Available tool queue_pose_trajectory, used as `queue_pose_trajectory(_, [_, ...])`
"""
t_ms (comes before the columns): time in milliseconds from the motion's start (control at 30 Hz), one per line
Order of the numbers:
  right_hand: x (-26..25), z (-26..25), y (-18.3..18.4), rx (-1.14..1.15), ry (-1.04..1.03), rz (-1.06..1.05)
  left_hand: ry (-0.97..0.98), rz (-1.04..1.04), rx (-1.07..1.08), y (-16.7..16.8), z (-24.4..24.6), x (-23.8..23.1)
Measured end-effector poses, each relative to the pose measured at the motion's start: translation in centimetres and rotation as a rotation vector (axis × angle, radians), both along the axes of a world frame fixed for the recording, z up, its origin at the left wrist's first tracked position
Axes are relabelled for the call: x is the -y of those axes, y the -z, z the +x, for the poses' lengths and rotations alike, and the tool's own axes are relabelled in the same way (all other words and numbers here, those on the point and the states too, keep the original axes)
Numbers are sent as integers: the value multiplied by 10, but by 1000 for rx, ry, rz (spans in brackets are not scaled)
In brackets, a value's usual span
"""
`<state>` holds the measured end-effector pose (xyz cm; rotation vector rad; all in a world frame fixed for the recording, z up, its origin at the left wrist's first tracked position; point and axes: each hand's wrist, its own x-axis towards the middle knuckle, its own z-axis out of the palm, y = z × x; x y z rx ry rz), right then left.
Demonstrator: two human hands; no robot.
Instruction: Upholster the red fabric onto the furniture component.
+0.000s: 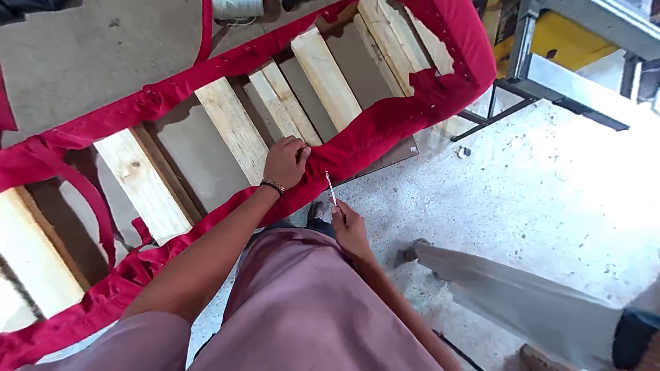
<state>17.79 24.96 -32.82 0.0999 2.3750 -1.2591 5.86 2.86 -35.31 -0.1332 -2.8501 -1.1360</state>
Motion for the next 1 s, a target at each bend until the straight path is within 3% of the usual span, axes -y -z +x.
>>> queue_pose_trajectory(100, [-6,-6,0,1,127,-359,8,-12,35,-3,0,2])
queue_pose_trajectory(200, [-38,-48,-75,-243,341,-956,18,-34,94,-5,-1,-1])
queue_pose_trajectory(233, [-49,-59,-93,-347,343,-933,4,-45,116,-6,0,-1])
queue_pose_trajectory(267, [-60,-56,-95,-418,323,-776,17,-67,140,-7,3,0])
queue_pose_trajectory(367, [-68,-37,-70,-263,75,-91,141,-156,222,-12,-8,2])
queue_pose_trajectory(467, [-46,-22,-62,-237,-150,273,291,-184,280,-12,-10,12])
queue_pose_trajectory(733, [-14,-30,-70,-203,-351,463,256,-122,128,-3,-6,10])
queue_pose_trajectory(1000, [7,-42,-95,-66,-387,621,257,-91,115,2,-9,14])
